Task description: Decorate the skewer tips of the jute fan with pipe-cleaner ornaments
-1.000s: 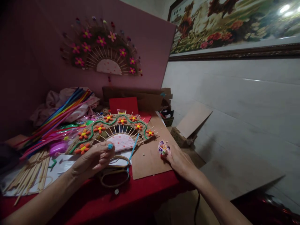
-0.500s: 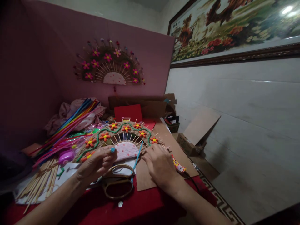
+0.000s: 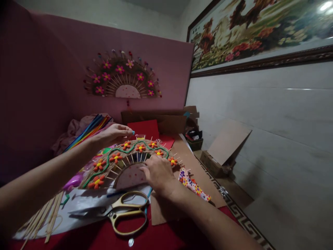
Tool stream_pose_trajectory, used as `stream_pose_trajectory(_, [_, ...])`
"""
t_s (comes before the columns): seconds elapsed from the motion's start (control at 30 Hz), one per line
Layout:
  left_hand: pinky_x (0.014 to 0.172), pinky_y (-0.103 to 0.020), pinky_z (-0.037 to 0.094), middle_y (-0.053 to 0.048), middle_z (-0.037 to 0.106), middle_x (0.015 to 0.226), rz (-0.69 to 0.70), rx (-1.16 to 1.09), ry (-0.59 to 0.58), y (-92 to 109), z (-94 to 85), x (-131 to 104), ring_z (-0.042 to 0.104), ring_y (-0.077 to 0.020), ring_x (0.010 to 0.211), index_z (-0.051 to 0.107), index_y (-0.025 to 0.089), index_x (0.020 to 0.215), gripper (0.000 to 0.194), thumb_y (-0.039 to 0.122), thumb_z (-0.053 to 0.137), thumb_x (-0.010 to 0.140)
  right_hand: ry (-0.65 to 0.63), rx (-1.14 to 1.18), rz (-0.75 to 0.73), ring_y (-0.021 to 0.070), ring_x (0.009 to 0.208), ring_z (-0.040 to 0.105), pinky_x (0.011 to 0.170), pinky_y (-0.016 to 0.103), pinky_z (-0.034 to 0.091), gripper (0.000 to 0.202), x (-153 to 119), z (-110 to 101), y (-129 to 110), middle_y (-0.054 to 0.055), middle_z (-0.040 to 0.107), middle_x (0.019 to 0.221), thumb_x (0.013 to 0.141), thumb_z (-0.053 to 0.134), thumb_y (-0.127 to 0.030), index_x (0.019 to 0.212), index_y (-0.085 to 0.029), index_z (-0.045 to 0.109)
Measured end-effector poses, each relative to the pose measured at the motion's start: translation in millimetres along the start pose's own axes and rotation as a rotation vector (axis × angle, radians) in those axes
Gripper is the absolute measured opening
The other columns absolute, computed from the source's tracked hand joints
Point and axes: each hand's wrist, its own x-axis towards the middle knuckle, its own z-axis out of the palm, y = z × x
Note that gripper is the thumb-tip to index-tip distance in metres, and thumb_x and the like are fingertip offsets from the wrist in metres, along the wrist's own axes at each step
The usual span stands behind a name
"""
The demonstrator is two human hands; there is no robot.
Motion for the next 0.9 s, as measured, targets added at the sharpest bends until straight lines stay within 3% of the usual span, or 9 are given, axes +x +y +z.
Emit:
stream_pose_trajectory(0.23, [0.034,-0.016,0.020,0.003,0.045,0.042,-0.001,0.274,-0.125,11,-22.5,65,0.034,-0.0028,0.035,0.061,0.011,0.060,0.023,0.028,0.077,0.059,0.111,0.015,0.076,0.0168,0.077,0.058,0.066,0.028,0.037,0.022,30,-12,35,0.005,0.066,0.084,0.088,0.050,-0.031,0.083,-0.019,0.067])
stream_pose_trajectory(0.37, [0.034,-0.017,0.021,0.002,0.047,0.042,-0.048,0.359,-0.223,6,-28.4,95,0.035,-0.0039,0.034,0.065,0.011,0.059,0.019,0.027,0.076,0.059,0.058,0.144,-0.032,0.0169,0.082,0.055,0.071,0.029,0.039,0.018,17,0,24,0.004,0.064,0.085,0.087,0.052,-0.030,0.083,-0.020,0.066])
stream_pose_trajectory(0.53, [0.035,-0.018,0.023,-0.001,0.050,0.044,-0.137,0.442,-0.375,4,-33.0,120,0.037,-0.0059,0.036,0.066,0.013,0.054,0.014,0.023,0.075,0.058,0.043,0.104,-0.075,0.0198,0.079,0.051,0.069,0.033,0.037,0.010,2,25,3,0.005,0.060,0.082,0.082,0.058,-0.028,0.080,-0.018,0.062])
stream_pose_trajectory(0.73, [0.035,-0.020,0.023,-0.002,0.051,0.041,-0.221,0.539,-0.472,3,-32.0,145,0.037,-0.0071,0.035,0.067,0.013,0.050,0.012,0.020,0.076,0.053,0.272,0.155,-0.235,0.0201,0.074,0.048,0.063,0.034,0.035,0.014,-4,49,2,0.007,0.058,0.081,0.084,0.050,-0.024,0.080,-0.016,0.060])
stream_pose_trajectory(0.9, [0.035,-0.020,0.025,-0.003,0.054,0.042,-0.272,0.591,-0.522,0,-30.6,161,0.037,-0.0078,0.034,0.069,0.013,0.053,0.011,0.019,0.077,0.050,0.440,0.123,-0.398,0.0227,0.082,0.050,0.070,0.038,0.039,0.024,-6,69,5,0.009,0.060,0.087,0.087,0.045,-0.031,0.091,-0.014,0.062])
